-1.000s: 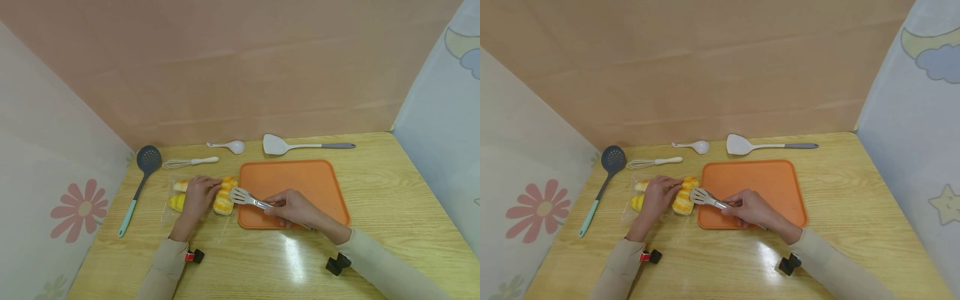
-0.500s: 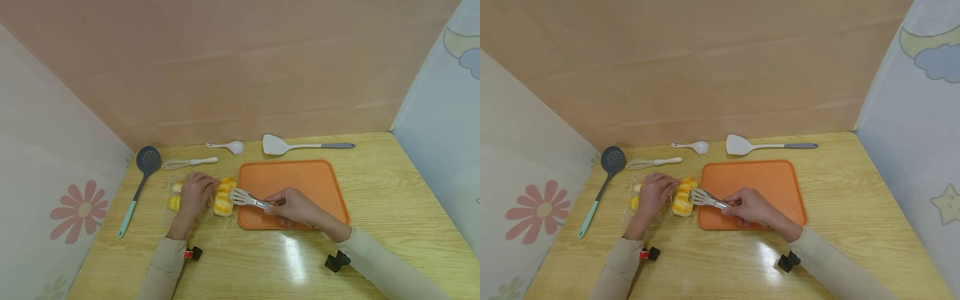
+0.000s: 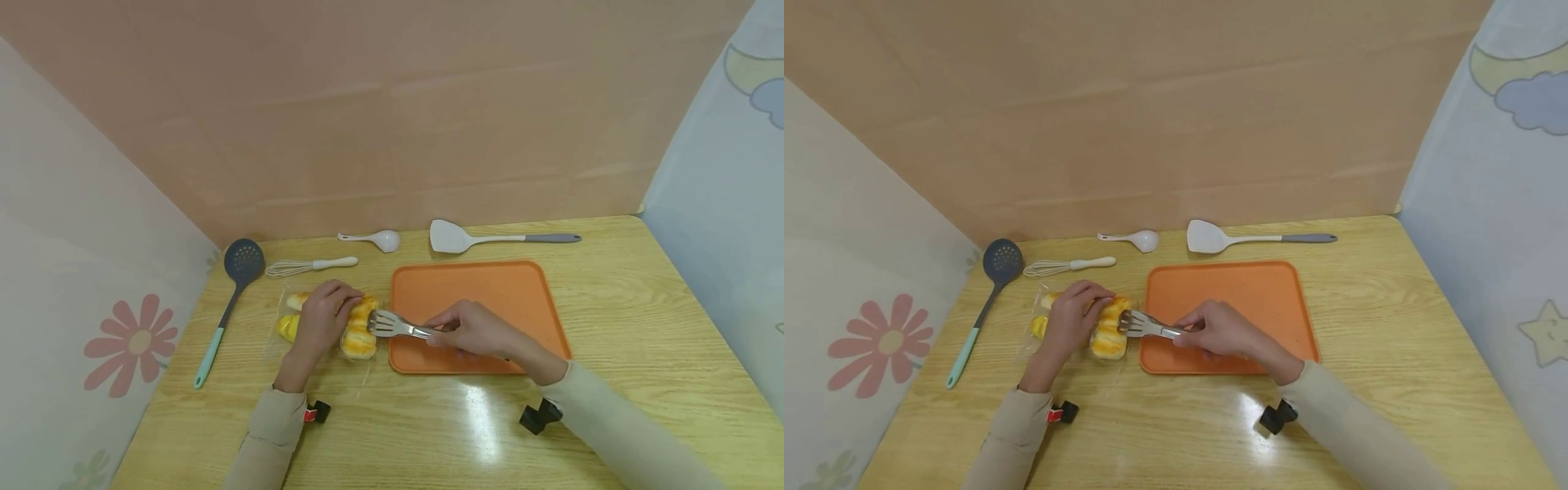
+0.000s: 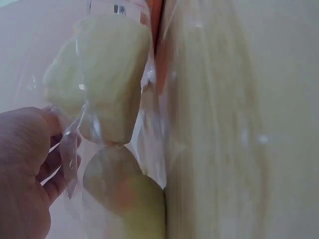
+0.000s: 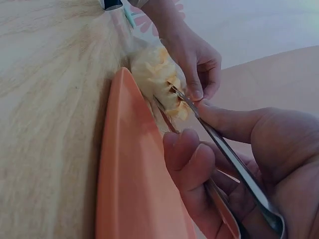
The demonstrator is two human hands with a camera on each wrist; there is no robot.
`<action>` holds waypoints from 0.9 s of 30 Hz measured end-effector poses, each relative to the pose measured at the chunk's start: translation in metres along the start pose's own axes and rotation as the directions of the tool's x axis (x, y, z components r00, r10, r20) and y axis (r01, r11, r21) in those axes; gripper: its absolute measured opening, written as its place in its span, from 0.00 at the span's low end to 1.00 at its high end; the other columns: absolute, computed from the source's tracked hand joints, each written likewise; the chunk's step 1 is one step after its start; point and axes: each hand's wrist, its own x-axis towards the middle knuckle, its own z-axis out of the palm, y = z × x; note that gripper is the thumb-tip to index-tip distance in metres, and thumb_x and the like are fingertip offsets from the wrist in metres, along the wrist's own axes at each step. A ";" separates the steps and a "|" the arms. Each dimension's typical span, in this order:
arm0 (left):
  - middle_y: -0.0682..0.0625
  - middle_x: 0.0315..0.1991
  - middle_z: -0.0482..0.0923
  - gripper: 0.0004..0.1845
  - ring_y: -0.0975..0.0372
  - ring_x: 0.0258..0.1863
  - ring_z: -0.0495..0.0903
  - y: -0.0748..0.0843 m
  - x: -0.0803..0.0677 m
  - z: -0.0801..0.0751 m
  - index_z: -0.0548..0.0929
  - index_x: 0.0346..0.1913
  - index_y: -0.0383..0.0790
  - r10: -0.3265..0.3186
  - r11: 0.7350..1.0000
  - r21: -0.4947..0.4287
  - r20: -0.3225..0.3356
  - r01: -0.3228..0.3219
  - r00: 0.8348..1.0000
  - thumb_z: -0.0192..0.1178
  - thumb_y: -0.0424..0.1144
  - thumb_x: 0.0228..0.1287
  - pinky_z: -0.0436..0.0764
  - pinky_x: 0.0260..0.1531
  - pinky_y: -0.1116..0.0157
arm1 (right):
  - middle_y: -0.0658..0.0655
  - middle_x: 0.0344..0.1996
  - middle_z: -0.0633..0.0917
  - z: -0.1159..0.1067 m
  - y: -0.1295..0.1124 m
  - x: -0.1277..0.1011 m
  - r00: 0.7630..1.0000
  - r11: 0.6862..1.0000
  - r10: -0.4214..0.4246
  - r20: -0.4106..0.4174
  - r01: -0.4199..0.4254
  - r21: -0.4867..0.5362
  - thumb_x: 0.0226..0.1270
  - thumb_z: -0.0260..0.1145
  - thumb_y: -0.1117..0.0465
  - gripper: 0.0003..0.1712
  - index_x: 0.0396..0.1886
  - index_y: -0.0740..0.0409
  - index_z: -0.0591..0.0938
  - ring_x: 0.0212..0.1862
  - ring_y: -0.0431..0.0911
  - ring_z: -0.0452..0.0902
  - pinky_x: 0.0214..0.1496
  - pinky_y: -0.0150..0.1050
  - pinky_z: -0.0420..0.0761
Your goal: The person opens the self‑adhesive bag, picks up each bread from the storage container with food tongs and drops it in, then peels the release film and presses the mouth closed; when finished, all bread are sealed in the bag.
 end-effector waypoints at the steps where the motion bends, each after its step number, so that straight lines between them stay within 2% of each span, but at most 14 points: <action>1: 0.47 0.40 0.89 0.03 0.52 0.41 0.88 0.000 0.000 0.000 0.95 0.43 0.38 -0.004 1.000 -0.002 0.001 0.004 1.000 0.77 0.31 0.70 0.89 0.41 0.54 | 0.55 0.16 0.82 0.001 0.002 0.000 1.000 1.000 -0.002 0.002 0.002 0.015 0.78 0.76 0.59 0.21 0.64 0.64 0.90 0.14 0.41 0.69 0.16 0.32 0.69; 6: 0.47 0.39 0.88 0.02 0.53 0.38 0.87 0.001 -0.001 0.002 0.95 0.43 0.38 -0.008 1.000 0.007 -0.003 0.008 1.000 0.75 0.32 0.72 0.88 0.36 0.54 | 0.55 0.16 0.83 0.005 0.010 0.001 1.000 0.997 0.020 0.019 -0.022 0.072 0.79 0.75 0.56 0.22 0.66 0.63 0.89 0.14 0.42 0.71 0.17 0.33 0.72; 9: 0.46 0.40 0.88 0.02 0.53 0.37 0.86 0.001 -0.001 0.004 0.94 0.43 0.37 -0.033 0.999 0.017 -0.021 0.033 0.999 0.74 0.32 0.74 0.87 0.34 0.55 | 0.56 0.16 0.83 0.006 0.012 -0.001 0.999 0.995 0.032 0.013 -0.034 0.094 0.80 0.74 0.57 0.24 0.68 0.64 0.88 0.15 0.43 0.72 0.17 0.33 0.73; 13: 0.46 0.40 0.87 0.04 0.55 0.35 0.83 -0.003 -0.003 0.009 0.92 0.43 0.37 -0.057 0.998 -0.005 -0.051 0.057 0.997 0.72 0.34 0.77 0.85 0.32 0.57 | 0.53 0.16 0.83 0.009 0.011 0.000 0.999 0.999 0.017 -0.034 -0.016 0.039 0.80 0.75 0.57 0.23 0.67 0.63 0.89 0.15 0.42 0.72 0.17 0.33 0.71; 16: 0.48 0.39 0.86 0.06 0.57 0.33 0.82 -0.011 -0.006 0.017 0.92 0.42 0.38 -0.039 0.999 -0.034 -0.076 0.036 0.996 0.71 0.37 0.79 0.83 0.31 0.61 | 0.51 0.17 0.84 0.012 0.009 0.000 0.999 1.000 -0.006 -0.054 0.005 -0.014 0.79 0.75 0.57 0.21 0.65 0.62 0.90 0.15 0.40 0.71 0.17 0.33 0.70; 22: 0.49 0.39 0.86 0.04 0.56 0.35 0.82 -0.020 -0.009 0.025 0.93 0.42 0.39 -0.041 0.998 -0.048 -0.090 0.037 0.995 0.73 0.36 0.77 0.83 0.33 0.58 | 0.53 0.17 0.84 0.012 0.008 0.001 0.998 1.000 0.028 -0.058 -0.028 0.010 0.79 0.75 0.57 0.21 0.65 0.61 0.90 0.15 0.41 0.72 0.17 0.32 0.70; 27: 0.51 0.41 0.87 0.05 0.56 0.39 0.83 -0.027 -0.012 0.032 0.93 0.43 0.41 -0.069 0.997 -0.032 -0.079 0.067 0.994 0.73 0.39 0.78 0.83 0.36 0.57 | 0.51 0.16 0.83 0.014 0.008 0.002 0.997 0.999 0.031 -0.069 -0.033 -0.021 0.79 0.75 0.56 0.21 0.65 0.60 0.90 0.15 0.40 0.72 0.18 0.33 0.69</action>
